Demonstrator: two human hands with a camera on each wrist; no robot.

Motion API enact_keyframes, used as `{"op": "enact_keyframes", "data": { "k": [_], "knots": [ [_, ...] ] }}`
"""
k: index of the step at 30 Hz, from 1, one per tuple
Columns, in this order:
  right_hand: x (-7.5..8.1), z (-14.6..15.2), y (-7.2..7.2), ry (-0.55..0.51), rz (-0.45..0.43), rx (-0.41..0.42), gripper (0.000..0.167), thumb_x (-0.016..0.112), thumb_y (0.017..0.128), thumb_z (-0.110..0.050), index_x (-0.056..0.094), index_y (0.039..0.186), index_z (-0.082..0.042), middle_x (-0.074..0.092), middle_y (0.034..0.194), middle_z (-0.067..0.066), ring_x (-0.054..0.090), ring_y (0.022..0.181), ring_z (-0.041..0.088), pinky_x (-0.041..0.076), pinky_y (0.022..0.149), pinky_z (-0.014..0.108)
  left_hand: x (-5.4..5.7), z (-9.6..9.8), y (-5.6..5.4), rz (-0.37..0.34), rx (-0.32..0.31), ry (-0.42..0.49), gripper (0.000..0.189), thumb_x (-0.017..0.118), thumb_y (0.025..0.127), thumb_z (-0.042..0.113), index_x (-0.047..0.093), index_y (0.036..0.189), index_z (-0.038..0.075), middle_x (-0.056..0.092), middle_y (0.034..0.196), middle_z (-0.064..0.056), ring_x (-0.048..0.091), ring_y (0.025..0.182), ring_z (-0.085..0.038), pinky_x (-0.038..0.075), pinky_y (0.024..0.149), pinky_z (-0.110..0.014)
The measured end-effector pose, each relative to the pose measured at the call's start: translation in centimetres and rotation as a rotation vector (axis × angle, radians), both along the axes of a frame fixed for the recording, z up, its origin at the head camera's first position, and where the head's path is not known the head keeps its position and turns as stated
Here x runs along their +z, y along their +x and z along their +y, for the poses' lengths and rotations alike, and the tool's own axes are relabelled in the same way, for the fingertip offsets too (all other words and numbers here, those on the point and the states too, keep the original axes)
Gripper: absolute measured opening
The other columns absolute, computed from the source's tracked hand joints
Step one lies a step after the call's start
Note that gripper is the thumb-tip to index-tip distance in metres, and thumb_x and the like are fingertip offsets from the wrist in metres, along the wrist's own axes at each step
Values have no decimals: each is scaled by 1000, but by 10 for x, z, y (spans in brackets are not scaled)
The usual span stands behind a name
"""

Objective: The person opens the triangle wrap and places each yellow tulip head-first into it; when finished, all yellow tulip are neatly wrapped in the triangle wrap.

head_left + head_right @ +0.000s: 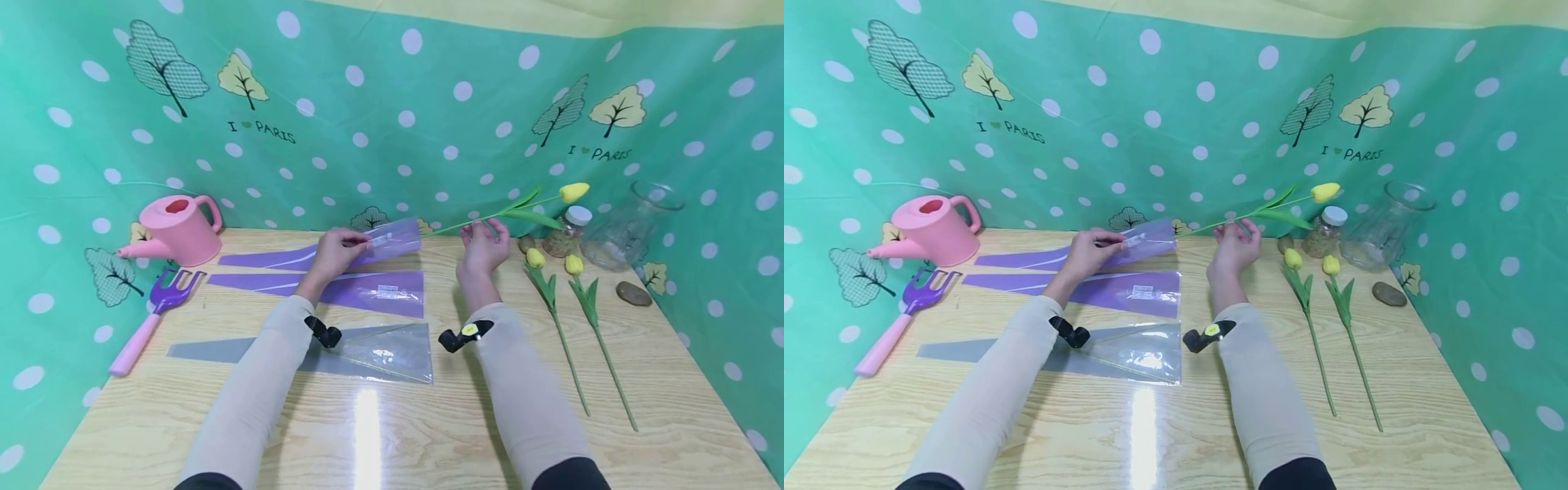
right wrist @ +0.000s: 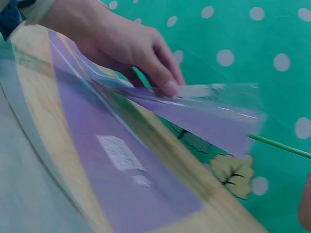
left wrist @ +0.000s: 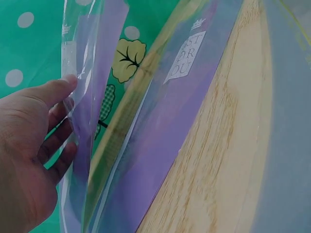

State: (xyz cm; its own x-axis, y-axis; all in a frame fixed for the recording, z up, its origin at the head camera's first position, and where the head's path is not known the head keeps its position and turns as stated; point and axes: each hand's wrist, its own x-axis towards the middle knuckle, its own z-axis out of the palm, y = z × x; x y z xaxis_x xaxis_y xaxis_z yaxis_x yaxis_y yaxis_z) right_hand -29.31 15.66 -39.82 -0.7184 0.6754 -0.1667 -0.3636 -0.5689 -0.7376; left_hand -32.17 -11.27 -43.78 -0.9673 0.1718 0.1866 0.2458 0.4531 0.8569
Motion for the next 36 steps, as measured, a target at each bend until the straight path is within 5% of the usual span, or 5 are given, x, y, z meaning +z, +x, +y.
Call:
{"op": "enact_keyframes", "data": {
  "k": [11, 20, 26, 36],
  "knots": [
    [-25, -50, 8, 79, -147, 22, 34, 67, 90, 7, 58, 122, 1, 68, 90, 6, 67, 81, 19, 57, 103, 46, -1, 0, 0, 19, -7, 0, 22, 79, 92, 17, 79, 111, 7, 74, 117, -15, 71, 106, -30, 61, 92, -40],
    [-36, -69, 18, 84, -298, 43, 27, 71, 91, 0, 66, 116, -9, 70, 114, 12, 65, 105, 23, 53, 108, 44, -6, 2, -1, 9, -17, 2, 21, 79, 92, 16, 79, 111, 6, 74, 117, -16, 70, 108, -30, 61, 94, -41],
    [-37, -75, 22, 42, -330, 67, 36, 72, 91, 1, 65, 126, 2, 69, 122, 14, 66, 113, 24, 54, 108, 37, -7, 4, 0, 0, -14, 5, 21, 79, 92, 16, 79, 111, 7, 74, 118, -15, 70, 109, -30, 60, 95, -40],
    [-40, -73, 25, 77, -482, 95, 20, 80, 85, -3, 71, 101, -9, 70, 109, 7, 64, 107, 21, 56, 96, 28, -9, 10, 1, -1, -21, 15, 22, 80, 91, 16, 79, 111, 7, 75, 119, -15, 71, 107, -30, 60, 95, -40]
  ]
}}
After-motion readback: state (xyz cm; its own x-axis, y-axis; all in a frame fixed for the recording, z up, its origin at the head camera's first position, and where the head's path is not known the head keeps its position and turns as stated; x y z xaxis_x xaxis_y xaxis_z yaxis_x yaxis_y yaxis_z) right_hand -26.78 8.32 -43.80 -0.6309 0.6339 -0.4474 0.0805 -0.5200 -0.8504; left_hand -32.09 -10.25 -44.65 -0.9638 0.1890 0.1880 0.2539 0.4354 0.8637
